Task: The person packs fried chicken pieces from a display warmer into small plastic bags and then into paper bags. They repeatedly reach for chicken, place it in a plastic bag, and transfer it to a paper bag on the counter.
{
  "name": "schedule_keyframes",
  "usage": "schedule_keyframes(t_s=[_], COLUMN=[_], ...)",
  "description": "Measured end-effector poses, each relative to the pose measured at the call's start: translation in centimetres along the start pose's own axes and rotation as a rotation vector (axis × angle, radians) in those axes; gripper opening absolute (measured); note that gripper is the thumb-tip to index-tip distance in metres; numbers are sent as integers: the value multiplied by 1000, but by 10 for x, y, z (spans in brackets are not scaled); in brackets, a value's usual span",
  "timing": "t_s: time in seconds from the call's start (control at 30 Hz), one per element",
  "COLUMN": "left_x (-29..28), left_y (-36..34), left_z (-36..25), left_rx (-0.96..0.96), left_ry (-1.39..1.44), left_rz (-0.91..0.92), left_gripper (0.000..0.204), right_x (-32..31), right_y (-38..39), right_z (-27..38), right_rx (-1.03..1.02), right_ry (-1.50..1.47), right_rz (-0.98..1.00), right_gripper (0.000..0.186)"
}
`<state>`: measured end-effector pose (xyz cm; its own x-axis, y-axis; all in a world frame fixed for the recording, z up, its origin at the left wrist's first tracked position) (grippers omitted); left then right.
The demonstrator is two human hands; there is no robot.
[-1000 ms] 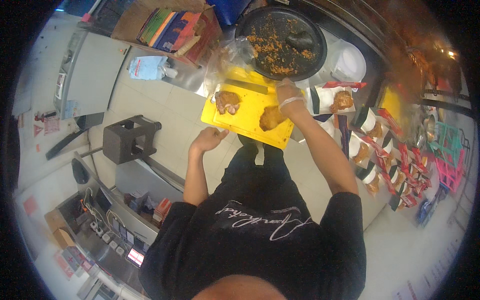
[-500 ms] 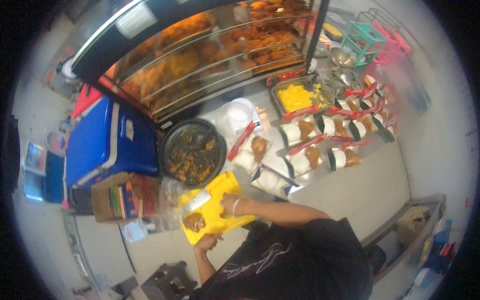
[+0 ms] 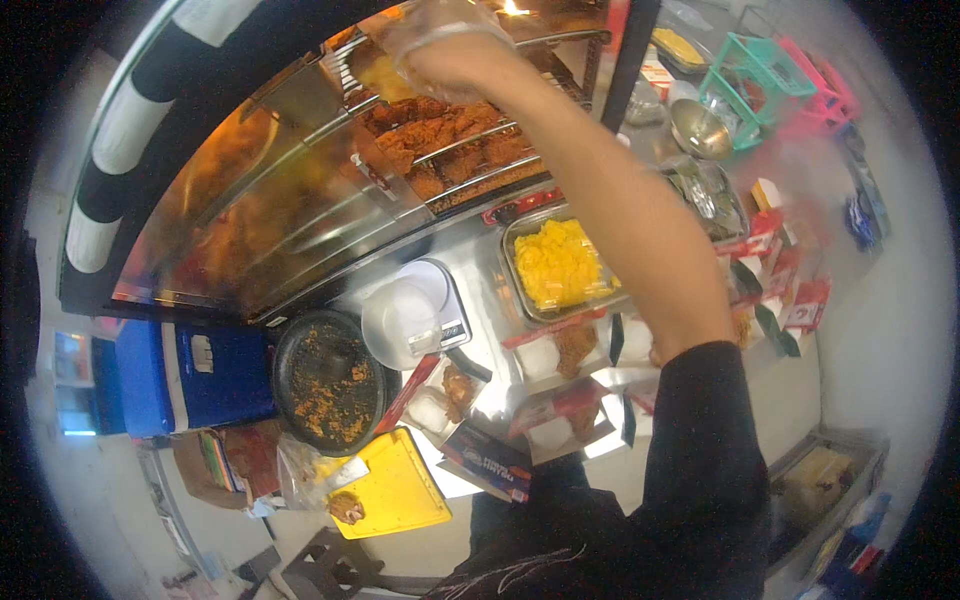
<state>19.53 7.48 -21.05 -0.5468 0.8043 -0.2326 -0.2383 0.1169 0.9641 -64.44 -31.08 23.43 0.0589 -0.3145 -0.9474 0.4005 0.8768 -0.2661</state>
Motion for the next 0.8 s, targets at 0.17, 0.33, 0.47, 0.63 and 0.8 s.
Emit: schedule_keyframes(t_s=[0.17,0.33,0.47,0.63,0.8], left_x=[4,2,-9,-4,-4], left_y=[29,47,54,46,16], left_z=[-62,-87,-96,-70,-44], left_rx=[31,46,68,59,66], left_ry=[36,100,134,190,211], left_rz=[-44,-64,-92,-83,-59], left_gripper=[49,45,41,37,33], right_x=[53,89,95,84,19], right_y=[-98,-150,-162,-155,-109], right_z=[-31,-20,-34,-46,-75], right_rx=[-40,-81,-61,-17,16], right_ry=[92,100,66,-59,-355], right_rz=[138,215,208,78,-183], right_gripper=[31,31,31,32,32])
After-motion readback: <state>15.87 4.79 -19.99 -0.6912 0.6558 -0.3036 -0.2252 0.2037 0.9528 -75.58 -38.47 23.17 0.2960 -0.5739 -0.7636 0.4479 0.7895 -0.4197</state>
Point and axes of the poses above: each hand's wrist, its own y-axis away from the middle knuckle, its own x-axis out of the palm, z = x × y, the point moved 10 cm from there along -y, towards the middle knuckle, and after that the axes turned 12 degrees about -x, right-handed, at the moved point
